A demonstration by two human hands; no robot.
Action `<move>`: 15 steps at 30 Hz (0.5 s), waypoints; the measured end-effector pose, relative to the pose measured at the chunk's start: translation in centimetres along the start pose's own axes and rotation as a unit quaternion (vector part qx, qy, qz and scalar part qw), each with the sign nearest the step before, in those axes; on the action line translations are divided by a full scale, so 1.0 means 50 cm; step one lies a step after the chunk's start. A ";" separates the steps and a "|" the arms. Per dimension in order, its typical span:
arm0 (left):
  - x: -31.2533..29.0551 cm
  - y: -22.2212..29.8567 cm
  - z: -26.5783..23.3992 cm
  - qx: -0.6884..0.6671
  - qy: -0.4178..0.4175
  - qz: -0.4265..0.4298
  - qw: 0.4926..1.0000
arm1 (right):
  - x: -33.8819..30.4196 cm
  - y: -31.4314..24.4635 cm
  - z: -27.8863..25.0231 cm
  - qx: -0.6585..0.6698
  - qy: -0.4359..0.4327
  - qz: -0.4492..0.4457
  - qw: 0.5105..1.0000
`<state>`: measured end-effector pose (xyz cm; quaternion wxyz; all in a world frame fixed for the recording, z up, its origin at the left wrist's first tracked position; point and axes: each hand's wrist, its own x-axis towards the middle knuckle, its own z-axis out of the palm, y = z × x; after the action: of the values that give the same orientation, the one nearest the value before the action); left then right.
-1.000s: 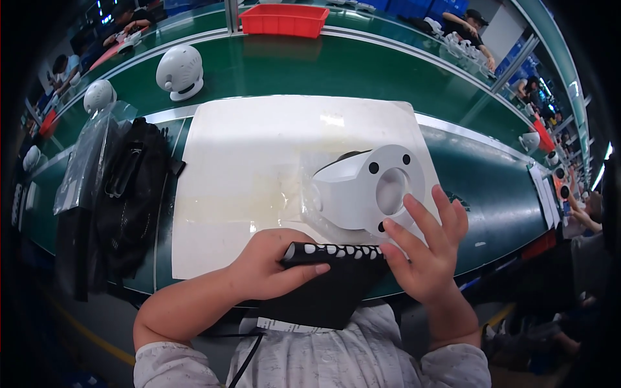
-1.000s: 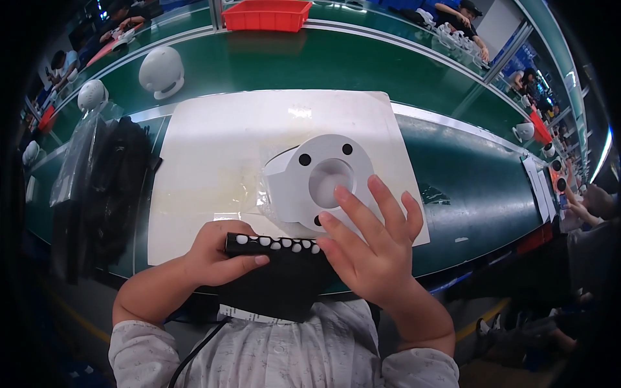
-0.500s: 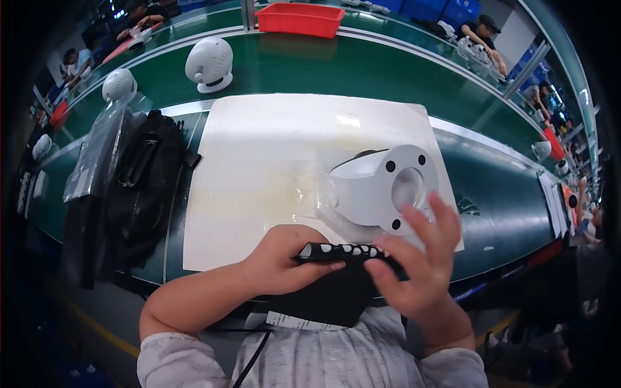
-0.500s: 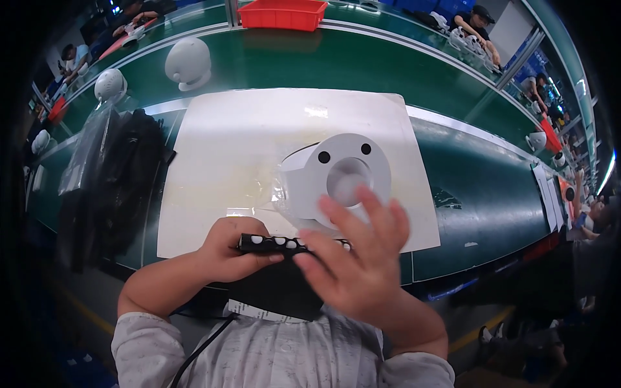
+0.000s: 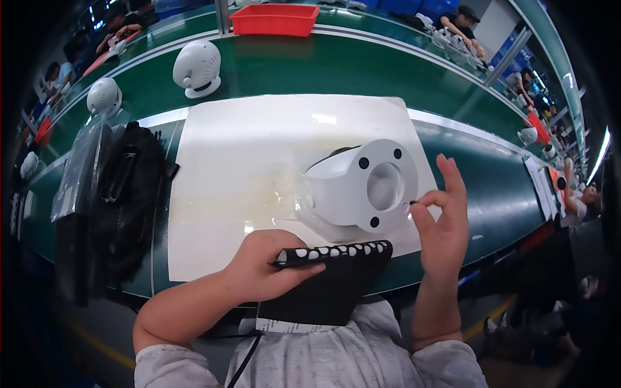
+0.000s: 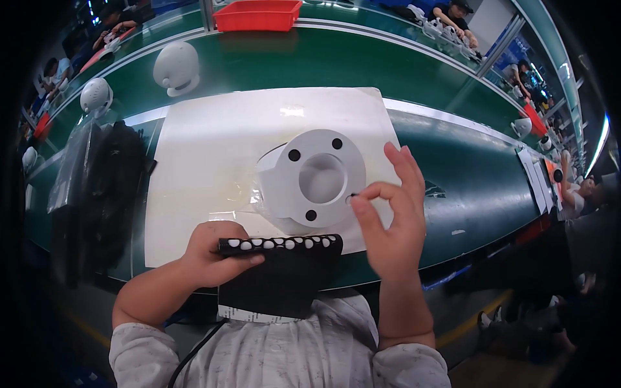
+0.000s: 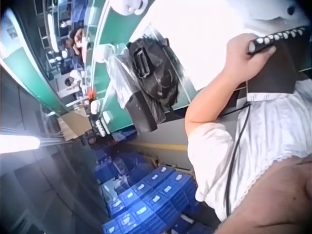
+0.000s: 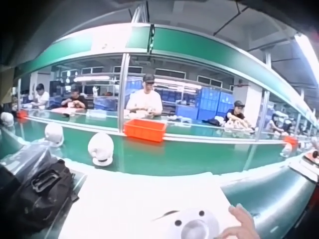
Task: Assembling and inspecting white security camera housings on a production line.
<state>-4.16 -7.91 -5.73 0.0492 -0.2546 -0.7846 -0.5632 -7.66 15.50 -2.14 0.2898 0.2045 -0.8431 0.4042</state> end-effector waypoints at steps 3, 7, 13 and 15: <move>0.001 -0.002 -0.002 -0.003 -0.002 -0.010 1.000 | -0.002 0.014 -0.005 0.055 -0.071 0.042 0.995; 0.001 -0.003 -0.001 -0.008 -0.005 -0.022 1.000 | -0.003 0.004 -0.011 0.036 -0.070 0.053 0.996; -0.001 -0.006 -0.001 -0.019 -0.004 -0.034 0.999 | -0.011 -0.017 -0.037 -0.242 -0.093 -0.149 0.954; 0.000 -0.007 -0.003 -0.022 -0.006 -0.039 0.999 | -0.010 -0.010 -0.044 -0.240 -0.099 -0.168 0.951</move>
<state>-4.38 -8.12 -5.98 0.0170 -0.2282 -0.7815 -0.5804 -6.28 17.04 -1.09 0.3089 0.3064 -0.8933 0.1129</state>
